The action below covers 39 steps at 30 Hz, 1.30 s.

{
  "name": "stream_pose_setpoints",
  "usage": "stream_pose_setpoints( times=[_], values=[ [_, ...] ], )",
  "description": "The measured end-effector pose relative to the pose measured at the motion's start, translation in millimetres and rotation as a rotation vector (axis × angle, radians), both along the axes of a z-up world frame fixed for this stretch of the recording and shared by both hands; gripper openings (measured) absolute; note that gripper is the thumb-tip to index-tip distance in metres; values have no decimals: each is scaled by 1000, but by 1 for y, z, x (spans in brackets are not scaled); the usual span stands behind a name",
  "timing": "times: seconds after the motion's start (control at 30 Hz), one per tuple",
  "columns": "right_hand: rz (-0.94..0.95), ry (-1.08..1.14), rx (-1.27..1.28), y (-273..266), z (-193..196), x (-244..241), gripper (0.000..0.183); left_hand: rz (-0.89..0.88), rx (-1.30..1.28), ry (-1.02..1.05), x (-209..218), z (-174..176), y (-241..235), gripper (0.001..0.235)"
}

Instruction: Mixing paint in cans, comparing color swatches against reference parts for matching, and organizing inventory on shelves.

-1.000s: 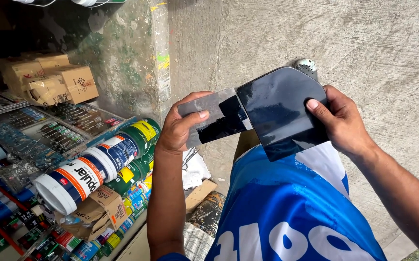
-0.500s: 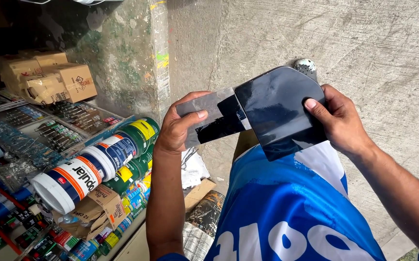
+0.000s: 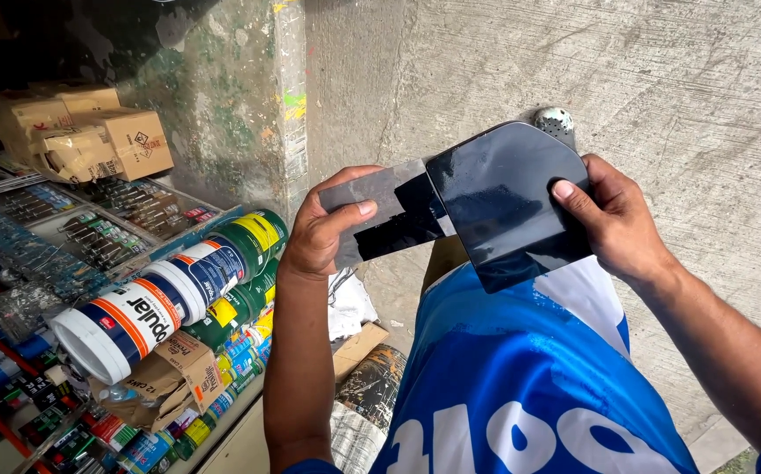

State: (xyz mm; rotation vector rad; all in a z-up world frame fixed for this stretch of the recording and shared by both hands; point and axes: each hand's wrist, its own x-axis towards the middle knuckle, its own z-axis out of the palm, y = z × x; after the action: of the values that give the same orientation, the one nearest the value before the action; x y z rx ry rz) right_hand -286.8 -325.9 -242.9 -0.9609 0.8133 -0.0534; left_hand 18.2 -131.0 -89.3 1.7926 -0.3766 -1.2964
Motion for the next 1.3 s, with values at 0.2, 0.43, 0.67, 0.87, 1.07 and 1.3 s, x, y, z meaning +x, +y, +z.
stream_pose_setpoints(
  times=[0.2,0.43,0.67,0.87,1.07,1.3],
  values=[
    [3,-13,-19,-1,-1,1,23,13,-10,7,1,-1,3,49],
    [22,-46,-10,-3,4,13,20,67,-29,19,-1,20,5,47],
    [163,-126,-37,-14,25,59,17,110,-36,-191,7,57,34,46],
    [393,-240,-217,-41,55,128,21,321,-70,-228,10,92,78,49],
    [628,-308,-442,-48,83,194,23,400,-101,-426,5,120,113,48],
    [763,-366,-338,-4,104,228,15,615,-274,-803,13,145,111,52]
  ],
)
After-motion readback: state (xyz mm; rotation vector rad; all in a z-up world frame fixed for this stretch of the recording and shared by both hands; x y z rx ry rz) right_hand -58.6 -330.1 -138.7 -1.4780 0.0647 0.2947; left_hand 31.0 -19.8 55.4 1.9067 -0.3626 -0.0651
